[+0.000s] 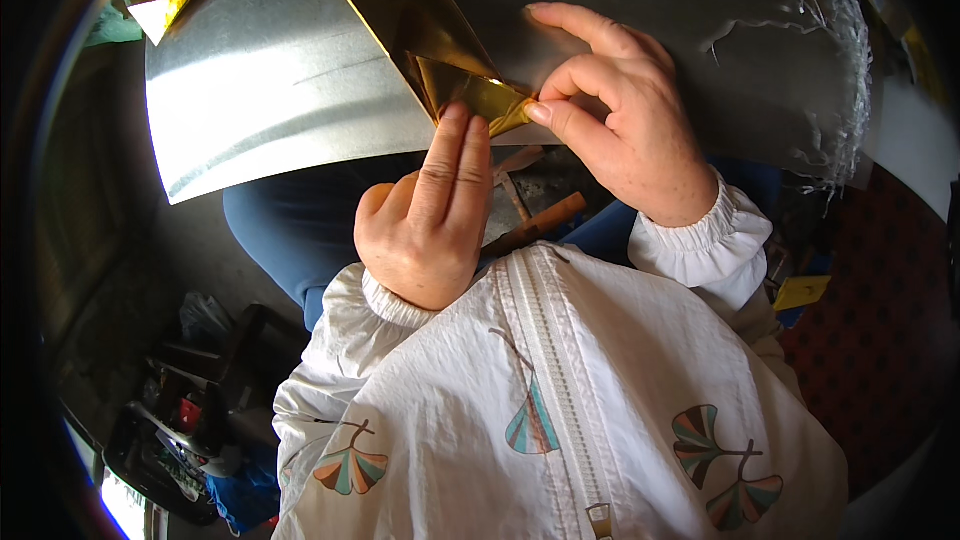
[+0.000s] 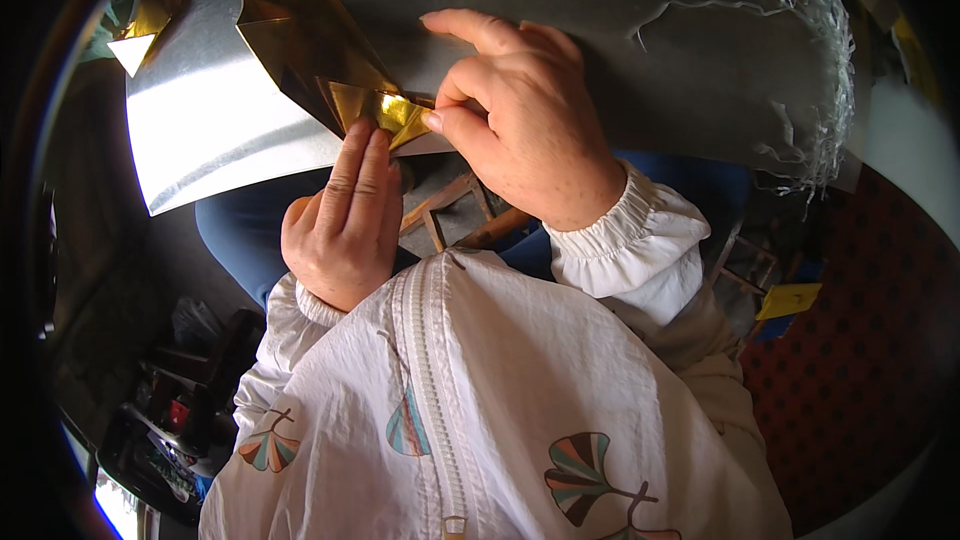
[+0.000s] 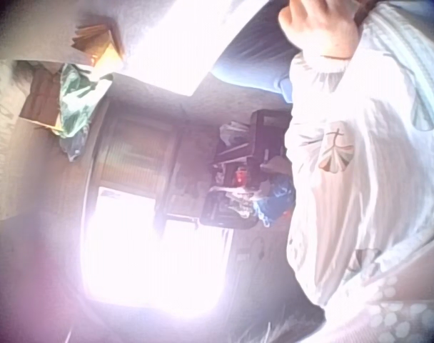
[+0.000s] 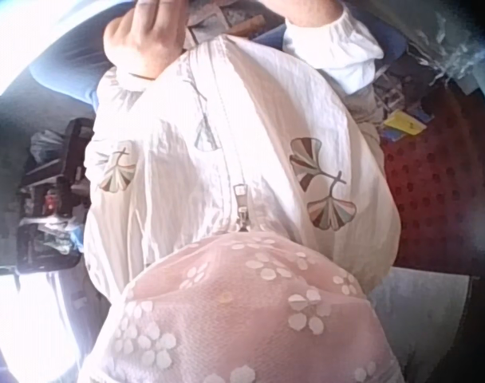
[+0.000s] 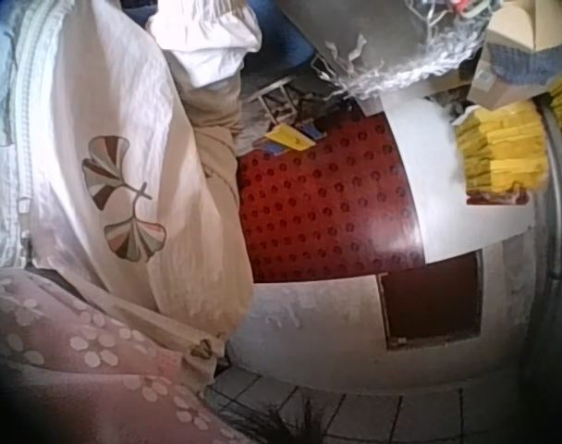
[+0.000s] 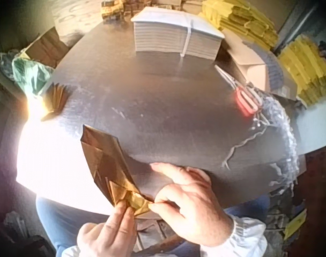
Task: The person folds a gold-colored sheet of paper into a triangular shape by hand on a metal table. They repeatedly crease and adjust the folds to form a compact origami-like object.
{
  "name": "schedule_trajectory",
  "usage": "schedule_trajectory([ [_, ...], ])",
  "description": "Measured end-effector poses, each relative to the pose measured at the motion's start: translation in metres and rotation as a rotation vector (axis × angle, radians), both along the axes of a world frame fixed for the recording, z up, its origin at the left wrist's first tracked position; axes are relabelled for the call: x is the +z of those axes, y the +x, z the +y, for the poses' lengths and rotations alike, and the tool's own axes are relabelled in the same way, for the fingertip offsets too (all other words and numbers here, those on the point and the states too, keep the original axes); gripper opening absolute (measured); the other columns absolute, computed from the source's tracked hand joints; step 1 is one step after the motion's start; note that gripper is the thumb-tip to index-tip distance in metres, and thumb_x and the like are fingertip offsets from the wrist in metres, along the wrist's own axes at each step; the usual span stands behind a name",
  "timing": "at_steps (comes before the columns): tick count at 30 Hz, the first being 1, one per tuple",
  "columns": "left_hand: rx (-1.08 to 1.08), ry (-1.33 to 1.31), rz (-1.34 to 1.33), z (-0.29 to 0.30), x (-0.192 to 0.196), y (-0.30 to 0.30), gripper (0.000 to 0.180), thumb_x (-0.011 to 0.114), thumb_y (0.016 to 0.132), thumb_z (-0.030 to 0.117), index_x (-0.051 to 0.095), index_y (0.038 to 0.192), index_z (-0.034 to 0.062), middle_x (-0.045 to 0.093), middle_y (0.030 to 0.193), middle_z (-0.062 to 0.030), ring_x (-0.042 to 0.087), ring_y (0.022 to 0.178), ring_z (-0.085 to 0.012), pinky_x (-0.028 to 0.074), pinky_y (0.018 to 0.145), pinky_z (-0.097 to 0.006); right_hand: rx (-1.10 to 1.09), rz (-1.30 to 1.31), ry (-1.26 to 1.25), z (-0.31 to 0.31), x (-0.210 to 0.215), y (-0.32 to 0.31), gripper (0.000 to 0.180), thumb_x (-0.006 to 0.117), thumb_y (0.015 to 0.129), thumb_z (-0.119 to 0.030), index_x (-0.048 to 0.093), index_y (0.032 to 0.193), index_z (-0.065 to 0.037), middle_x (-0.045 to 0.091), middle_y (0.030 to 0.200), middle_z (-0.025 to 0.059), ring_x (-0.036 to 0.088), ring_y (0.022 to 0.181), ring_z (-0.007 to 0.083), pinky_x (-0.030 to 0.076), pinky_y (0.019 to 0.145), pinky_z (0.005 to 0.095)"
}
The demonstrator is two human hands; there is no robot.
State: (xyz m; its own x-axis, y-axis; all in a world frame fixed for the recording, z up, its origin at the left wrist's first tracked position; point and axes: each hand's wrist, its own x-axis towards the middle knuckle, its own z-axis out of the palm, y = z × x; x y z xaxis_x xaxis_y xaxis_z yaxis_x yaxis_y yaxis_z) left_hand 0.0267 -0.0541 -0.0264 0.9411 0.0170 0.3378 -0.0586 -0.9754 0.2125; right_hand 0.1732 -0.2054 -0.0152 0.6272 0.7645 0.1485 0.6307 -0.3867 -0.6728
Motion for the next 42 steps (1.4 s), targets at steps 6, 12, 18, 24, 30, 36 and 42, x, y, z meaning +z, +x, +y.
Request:
schedule_trajectory([
  [6,0.036,-0.04,0.041,-0.002,-0.004,0.0,0.041,0.075,0.076,0.013,0.069,0.116,0.0067,0.064,0.126,-0.0111,0.055,0.051,-0.0081,0.042,0.046,-0.022,-0.023,0.019,-0.014,0.006,0.002,0.0,0.012,0.071,0.077,-0.01,0.063,0.071,-0.003,0.06,0.126,0.0162,0.063,0.098,0.0289,0.043,0.089,0.0383],
  [12,0.016,-0.007,0.055,-0.001,-0.009,-0.001,0.044,0.073,0.074,0.011,0.068,0.119,0.0104,0.06,0.133,-0.0089,0.05,0.049,-0.0066,0.041,0.045,-0.021,-0.039,-0.02,-0.03,0.012,0.003,0.001,0.012,0.069,0.076,-0.008,0.061,0.069,-0.002,0.062,0.121,0.0174,0.063,0.093,0.031,0.046,0.085,0.0402],
  [18,-0.049,0.01,0.144,0.002,-0.011,-0.001,0.064,0.079,0.072,0.02,0.059,0.132,0.0085,0.051,0.142,-0.0144,0.063,0.058,-0.0152,0.05,0.052,-0.025,-0.076,0.007,-0.047,0.015,0.005,-0.001,0.011,0.068,0.074,-0.007,0.063,0.066,-0.002,0.064,0.117,0.0125,0.062,0.088,0.0292,0.041,0.091,0.0421],
  [24,-0.049,0.061,0.21,0.002,-0.013,-0.001,0.072,0.08,0.07,0.023,0.054,0.136,0.0071,0.046,0.145,-0.0174,0.063,0.058,-0.0154,0.051,0.052,-0.025,-0.046,0.005,0.01,0.012,0.0,0.001,0.011,0.07,0.075,-0.008,0.061,0.071,-0.003,0.062,0.12,0.0154,0.063,0.087,0.0282,0.043,0.088,0.0403],
  [30,-0.013,-0.01,0.11,0.002,-0.022,0.001,0.064,0.072,0.074,0.021,0.055,0.135,0.0146,0.048,0.145,-0.0088,0.054,0.051,-0.01,0.045,0.046,-0.022,-0.017,0.058,0.053,0.004,-0.003,0.002,0.014,0.073,0.075,-0.005,0.06,0.078,-0.004,0.057,0.13,0.017,0.063,0.084,0.0222,0.049,0.078,0.0332],
  [36,-0.004,-0.007,0.145,0.004,-0.024,0.0,0.066,0.073,0.073,0.021,0.054,0.136,0.0127,0.048,0.145,-0.0116,0.055,0.051,-0.0108,0.046,0.046,-0.023,-0.063,0.128,0.084,0.008,-0.007,-0.001,0.014,0.073,0.075,-0.001,0.06,0.079,-0.002,0.054,0.132,0.0165,0.063,0.085,0.0195,0.052,0.07,0.0273],
  [42,-0.005,-0.03,0.131,0.004,-0.027,0.002,0.067,0.073,0.073,0.021,0.052,0.137,0.0113,0.048,0.144,-0.0155,0.058,0.054,-0.0116,0.048,0.049,-0.023,-0.081,0.133,0.093,0.01,-0.007,0.0,0.014,0.074,0.075,-0.002,0.061,0.078,-0.002,0.055,0.131,0.0162,0.063,0.083,0.0187,0.051,0.069,0.0279],
])
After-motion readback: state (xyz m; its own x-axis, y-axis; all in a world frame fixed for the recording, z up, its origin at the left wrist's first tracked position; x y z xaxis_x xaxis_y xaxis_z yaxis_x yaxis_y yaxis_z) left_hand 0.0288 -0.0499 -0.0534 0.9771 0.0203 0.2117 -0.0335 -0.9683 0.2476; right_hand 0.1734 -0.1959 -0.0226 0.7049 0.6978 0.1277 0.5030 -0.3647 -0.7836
